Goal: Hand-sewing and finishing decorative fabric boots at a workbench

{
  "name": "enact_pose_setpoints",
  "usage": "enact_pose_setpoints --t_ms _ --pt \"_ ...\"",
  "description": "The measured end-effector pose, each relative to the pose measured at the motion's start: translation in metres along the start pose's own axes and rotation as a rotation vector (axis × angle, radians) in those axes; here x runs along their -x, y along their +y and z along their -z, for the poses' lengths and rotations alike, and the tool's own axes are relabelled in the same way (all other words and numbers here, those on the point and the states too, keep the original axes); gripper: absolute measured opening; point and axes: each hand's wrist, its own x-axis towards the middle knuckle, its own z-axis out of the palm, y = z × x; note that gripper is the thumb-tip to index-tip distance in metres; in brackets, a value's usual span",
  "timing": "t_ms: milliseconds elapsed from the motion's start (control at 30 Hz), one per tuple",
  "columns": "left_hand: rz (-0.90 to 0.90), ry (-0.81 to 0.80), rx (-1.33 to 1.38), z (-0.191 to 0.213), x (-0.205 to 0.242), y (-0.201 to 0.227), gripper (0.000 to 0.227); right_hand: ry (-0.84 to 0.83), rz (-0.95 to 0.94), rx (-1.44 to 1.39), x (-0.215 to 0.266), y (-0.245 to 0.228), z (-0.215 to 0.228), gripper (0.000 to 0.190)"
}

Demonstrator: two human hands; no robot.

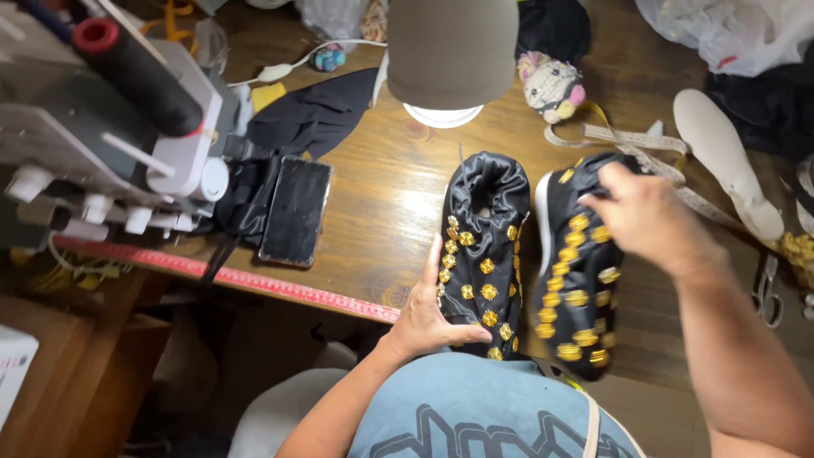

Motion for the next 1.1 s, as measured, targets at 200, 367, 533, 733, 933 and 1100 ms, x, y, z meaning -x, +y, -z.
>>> enact_pose_setpoints --t_ms 200,367,533,733,933,1100 --pt "-0.118 -0.058 0.077 0.009 -0.018 -0.023 0.153 0.358 0.140 -0.281 0.007 -0.026 -0.053 0.023" --pt "-0.151 -0.071 0.101 0.011 -0.037 -0.051 0.140 0.448 0.131 -0.498 0.021 -0.042 -0.032 0.017" --pt "-0.129 0.021 -0.021 0.016 -0.017 -0.036 0.092 0.459 0.331 -0.284 0.034 -0.015 -0.007 0.032" --pt "-0.266 0.409 0.078 0.008 0.020 -0.043 0.048 -0.065 0.412 -0.133 -0.001 -0.049 0.016 0.074" --pt "-0.196 0.638 0.077 -0.022 0.075 -0.062 0.036 -0.535 0.219 0.041 -0.026 -0.066 0.032 0.064" --pt "-0.204 0.786 -0.107 -0.037 0.111 -0.045 0.029 -0.125 0.458 -0.237 -0.026 -0.025 0.042 0.052"
